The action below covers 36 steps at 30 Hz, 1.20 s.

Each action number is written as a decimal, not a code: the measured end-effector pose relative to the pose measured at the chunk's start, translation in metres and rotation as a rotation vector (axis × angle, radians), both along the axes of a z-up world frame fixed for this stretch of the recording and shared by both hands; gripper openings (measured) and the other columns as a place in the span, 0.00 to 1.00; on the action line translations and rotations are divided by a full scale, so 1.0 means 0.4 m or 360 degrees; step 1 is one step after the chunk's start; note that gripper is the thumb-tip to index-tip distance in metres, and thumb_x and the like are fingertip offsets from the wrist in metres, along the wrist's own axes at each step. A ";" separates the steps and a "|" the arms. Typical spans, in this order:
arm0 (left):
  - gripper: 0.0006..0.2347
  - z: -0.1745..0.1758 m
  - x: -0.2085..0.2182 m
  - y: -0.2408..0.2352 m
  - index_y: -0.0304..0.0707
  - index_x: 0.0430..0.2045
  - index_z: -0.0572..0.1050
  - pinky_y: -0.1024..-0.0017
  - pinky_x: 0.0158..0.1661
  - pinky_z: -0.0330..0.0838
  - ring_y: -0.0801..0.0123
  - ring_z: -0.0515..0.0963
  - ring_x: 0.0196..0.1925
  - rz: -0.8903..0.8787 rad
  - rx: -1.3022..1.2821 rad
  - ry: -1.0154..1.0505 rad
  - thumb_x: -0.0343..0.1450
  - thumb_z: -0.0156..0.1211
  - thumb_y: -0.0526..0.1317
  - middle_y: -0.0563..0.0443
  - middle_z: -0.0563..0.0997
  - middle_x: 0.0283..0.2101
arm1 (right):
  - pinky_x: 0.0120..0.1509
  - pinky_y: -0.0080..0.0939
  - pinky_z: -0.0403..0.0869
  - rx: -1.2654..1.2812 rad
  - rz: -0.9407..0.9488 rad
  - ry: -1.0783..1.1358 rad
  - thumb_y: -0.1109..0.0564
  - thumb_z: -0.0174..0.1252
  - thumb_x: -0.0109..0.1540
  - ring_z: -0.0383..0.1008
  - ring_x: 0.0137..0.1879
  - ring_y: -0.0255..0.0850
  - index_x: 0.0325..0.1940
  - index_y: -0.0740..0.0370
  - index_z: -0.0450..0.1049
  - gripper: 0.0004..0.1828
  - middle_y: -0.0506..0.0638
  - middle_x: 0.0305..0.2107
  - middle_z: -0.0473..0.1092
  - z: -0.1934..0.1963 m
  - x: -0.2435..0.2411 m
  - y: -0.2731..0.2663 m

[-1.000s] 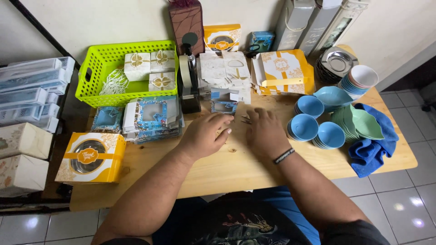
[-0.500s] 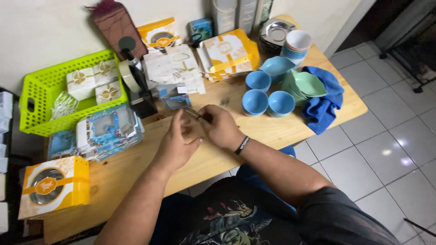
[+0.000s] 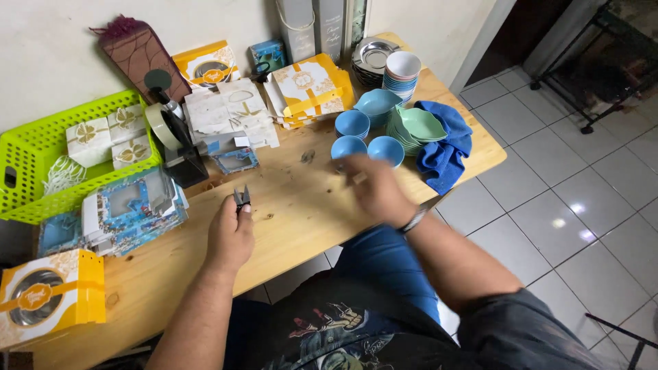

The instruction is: The person assembles small gift boxes by folding and taping the cardboard packaging. They then use a small knife to trim the edges of green leaf-shaped bowls and stack them on the table.

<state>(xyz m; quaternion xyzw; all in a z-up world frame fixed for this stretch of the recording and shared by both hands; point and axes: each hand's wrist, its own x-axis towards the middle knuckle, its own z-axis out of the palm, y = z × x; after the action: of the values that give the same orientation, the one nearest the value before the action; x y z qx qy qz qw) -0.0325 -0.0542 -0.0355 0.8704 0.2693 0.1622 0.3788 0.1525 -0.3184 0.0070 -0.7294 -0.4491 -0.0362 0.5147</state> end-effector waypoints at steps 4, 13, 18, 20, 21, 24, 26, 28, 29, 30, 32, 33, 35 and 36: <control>0.09 0.074 -0.015 -0.039 0.41 0.47 0.73 0.46 0.45 0.74 0.38 0.80 0.47 -0.0028 -0.0033 -0.0017 0.76 0.49 0.40 0.34 0.79 0.38 | 0.55 0.51 0.73 -0.0011 -0.0619 -0.0426 0.68 0.63 0.57 0.77 0.44 0.54 0.42 0.55 0.80 0.13 0.51 0.31 0.74 0.131 0.141 -0.151; 0.09 0.054 -0.016 -0.040 0.46 0.46 0.75 0.50 0.44 0.75 0.42 0.81 0.46 -0.0076 0.0028 0.0048 0.76 0.50 0.41 0.40 0.80 0.37 | 0.63 0.62 0.72 -0.1263 -0.0786 0.0092 0.49 0.68 0.58 0.72 0.63 0.63 0.72 0.53 0.67 0.38 0.61 0.63 0.67 0.227 0.214 -0.178; 0.07 0.077 -0.017 -0.049 0.45 0.44 0.74 0.50 0.43 0.75 0.42 0.81 0.43 -0.0090 0.0027 0.0048 0.75 0.51 0.41 0.39 0.79 0.35 | 0.61 0.56 0.74 -0.1506 -0.0854 0.0041 0.42 0.73 0.54 0.75 0.59 0.58 0.71 0.52 0.68 0.44 0.59 0.58 0.71 0.200 0.260 -0.152; 0.08 0.078 -0.021 -0.052 0.45 0.43 0.75 0.50 0.42 0.74 0.42 0.81 0.43 -0.0098 0.0026 0.0049 0.75 0.51 0.42 0.38 0.79 0.34 | 0.62 0.56 0.74 -0.1485 -0.0845 0.0054 0.41 0.73 0.53 0.75 0.60 0.58 0.70 0.52 0.69 0.43 0.58 0.57 0.72 0.188 0.263 -0.155; 0.08 0.078 -0.022 -0.052 0.45 0.43 0.75 0.50 0.42 0.74 0.42 0.81 0.42 -0.0105 0.0023 0.0052 0.75 0.52 0.42 0.38 0.78 0.34 | 0.63 0.56 0.74 -0.1467 -0.0834 0.0066 0.40 0.72 0.53 0.75 0.60 0.57 0.69 0.52 0.70 0.42 0.58 0.56 0.73 0.184 0.266 -0.152; 0.07 0.072 -0.023 -0.045 0.45 0.42 0.75 0.53 0.41 0.75 0.47 0.81 0.39 -0.0117 -0.0003 0.0058 0.75 0.51 0.43 0.41 0.78 0.32 | 0.64 0.58 0.72 -0.1320 -0.0813 0.0143 0.45 0.70 0.55 0.74 0.61 0.60 0.69 0.56 0.70 0.39 0.62 0.55 0.72 0.209 0.246 -0.157; 0.07 0.076 -0.025 -0.046 0.44 0.41 0.75 0.52 0.40 0.75 0.45 0.81 0.39 -0.0140 0.0021 0.0053 0.75 0.51 0.42 0.39 0.78 0.32 | 0.64 0.57 0.71 -0.1251 -0.0822 0.0160 0.43 0.70 0.54 0.73 0.61 0.59 0.69 0.53 0.69 0.40 0.60 0.55 0.72 0.181 0.281 -0.174; 0.07 0.078 -0.025 -0.046 0.43 0.41 0.75 0.51 0.40 0.75 0.42 0.81 0.39 -0.0162 0.0049 0.0044 0.75 0.51 0.42 0.37 0.77 0.31 | 0.64 0.56 0.70 -0.1177 -0.0831 0.0175 0.41 0.70 0.54 0.72 0.62 0.58 0.70 0.51 0.68 0.41 0.58 0.55 0.72 0.160 0.305 -0.188; 0.07 0.077 -0.026 -0.045 0.43 0.41 0.75 0.51 0.39 0.75 0.42 0.81 0.39 -0.0164 0.0050 0.0039 0.75 0.52 0.42 0.37 0.77 0.32 | 0.63 0.56 0.71 -0.1090 -0.0854 0.0217 0.41 0.71 0.54 0.73 0.61 0.58 0.70 0.51 0.68 0.42 0.58 0.53 0.72 0.153 0.312 -0.193; 0.07 0.075 -0.028 -0.044 0.43 0.41 0.74 0.51 0.39 0.74 0.42 0.81 0.40 -0.0162 0.0051 0.0032 0.75 0.52 0.42 0.37 0.77 0.32 | 0.62 0.56 0.71 -0.1003 -0.0873 0.0256 0.40 0.71 0.54 0.73 0.60 0.57 0.70 0.51 0.67 0.42 0.58 0.52 0.73 0.145 0.319 -0.196; 0.07 0.072 -0.025 -0.041 0.43 0.40 0.74 0.51 0.39 0.74 0.43 0.81 0.40 -0.0151 0.0039 0.0026 0.75 0.51 0.42 0.38 0.77 0.32 | 0.62 0.58 0.70 -0.0933 -0.0858 0.0273 0.40 0.71 0.55 0.72 0.61 0.59 0.71 0.52 0.66 0.43 0.60 0.52 0.72 0.151 0.321 -0.204; 0.07 0.071 -0.023 -0.040 0.43 0.40 0.74 0.51 0.39 0.74 0.43 0.81 0.40 -0.0146 0.0029 0.0023 0.75 0.51 0.42 0.38 0.77 0.32 | 0.62 0.60 0.70 -0.0860 -0.0847 0.0295 0.40 0.71 0.55 0.71 0.62 0.61 0.72 0.54 0.64 0.45 0.62 0.53 0.72 0.153 0.323 -0.208; 0.07 0.066 -0.023 -0.038 0.43 0.40 0.74 0.51 0.39 0.74 0.43 0.81 0.40 -0.0137 0.0015 0.0034 0.75 0.51 0.42 0.38 0.78 0.32 | 0.62 0.59 0.69 -0.0796 -0.0828 0.0320 0.40 0.71 0.55 0.71 0.62 0.59 0.72 0.53 0.64 0.45 0.60 0.53 0.72 0.167 0.303 -0.205; 0.07 0.064 -0.021 -0.037 0.44 0.41 0.74 0.51 0.40 0.74 0.44 0.81 0.40 -0.0133 0.0002 0.0040 0.75 0.50 0.43 0.38 0.78 0.32 | 0.62 0.58 0.69 -0.0730 -0.0816 0.0341 0.40 0.71 0.55 0.72 0.62 0.57 0.71 0.53 0.64 0.45 0.58 0.53 0.72 0.175 0.295 -0.204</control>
<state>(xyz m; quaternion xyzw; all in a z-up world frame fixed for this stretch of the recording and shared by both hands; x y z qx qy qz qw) -0.0409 -0.0691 -0.0099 0.8831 0.2374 0.1355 0.3814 0.2704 -0.3999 0.0768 -0.9146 -0.1915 0.0143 0.3559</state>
